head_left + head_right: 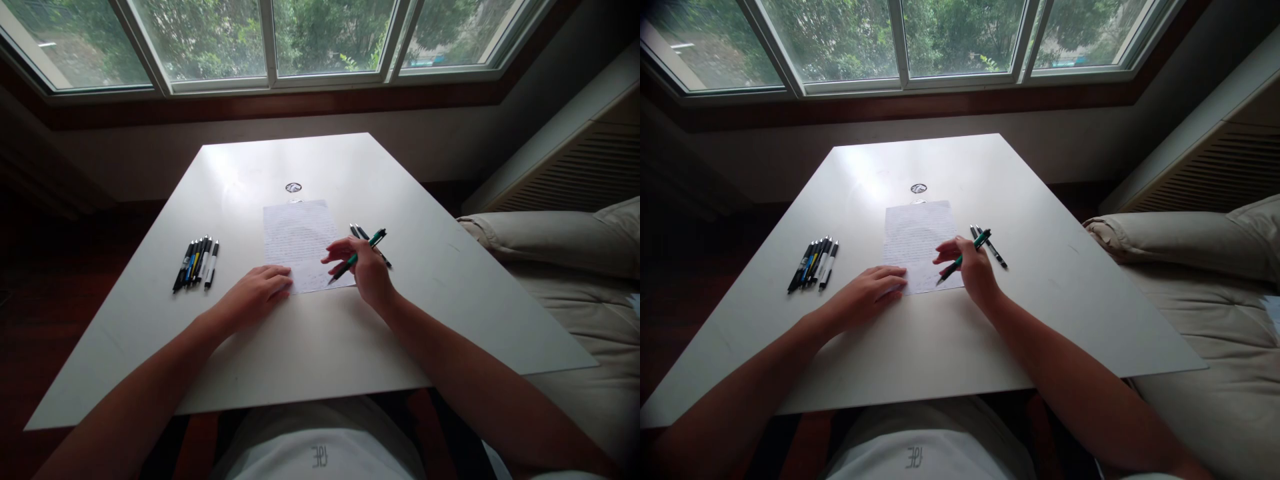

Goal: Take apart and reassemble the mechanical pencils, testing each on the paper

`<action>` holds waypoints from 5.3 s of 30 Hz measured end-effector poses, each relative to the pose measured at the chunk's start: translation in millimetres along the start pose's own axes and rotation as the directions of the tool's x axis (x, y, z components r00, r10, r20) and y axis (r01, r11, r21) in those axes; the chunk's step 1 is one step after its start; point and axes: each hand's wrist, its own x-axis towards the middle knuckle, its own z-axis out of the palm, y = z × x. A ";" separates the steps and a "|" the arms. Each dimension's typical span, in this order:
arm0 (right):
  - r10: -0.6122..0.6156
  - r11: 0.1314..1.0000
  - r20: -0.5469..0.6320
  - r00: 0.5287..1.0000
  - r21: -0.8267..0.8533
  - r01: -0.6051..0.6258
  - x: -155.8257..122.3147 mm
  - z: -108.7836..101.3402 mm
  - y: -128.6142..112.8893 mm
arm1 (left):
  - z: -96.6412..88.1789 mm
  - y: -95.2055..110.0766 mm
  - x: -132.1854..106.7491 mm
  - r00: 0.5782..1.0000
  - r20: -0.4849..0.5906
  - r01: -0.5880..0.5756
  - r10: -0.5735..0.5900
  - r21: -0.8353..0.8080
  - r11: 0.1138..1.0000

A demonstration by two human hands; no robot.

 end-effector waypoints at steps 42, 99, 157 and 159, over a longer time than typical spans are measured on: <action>0.030 0.909 0.332 0.943 -0.401 0.113 -23.6 36.6 30.0 | -1.1 0.7 0.1 1.000 -0.003 0.024 -0.024 0.017 1.000; -0.545 0.710 0.094 0.833 -0.477 0.519 -2.1 3.5 -0.8 | -1.0 -0.7 -0.1 1.000 0.009 0.009 -0.009 -0.010 1.000; -0.491 0.525 0.209 0.846 -0.704 0.479 10.2 -9.7 9.4 | -48.1 -69.1 -26.5 0.592 -0.209 0.794 -0.778 0.316 0.519; -0.491 0.542 0.216 0.844 -0.682 0.491 7.8 -7.0 8.1 | -48.2 -64.9 -24.1 0.597 -0.238 0.799 -0.766 0.264 0.541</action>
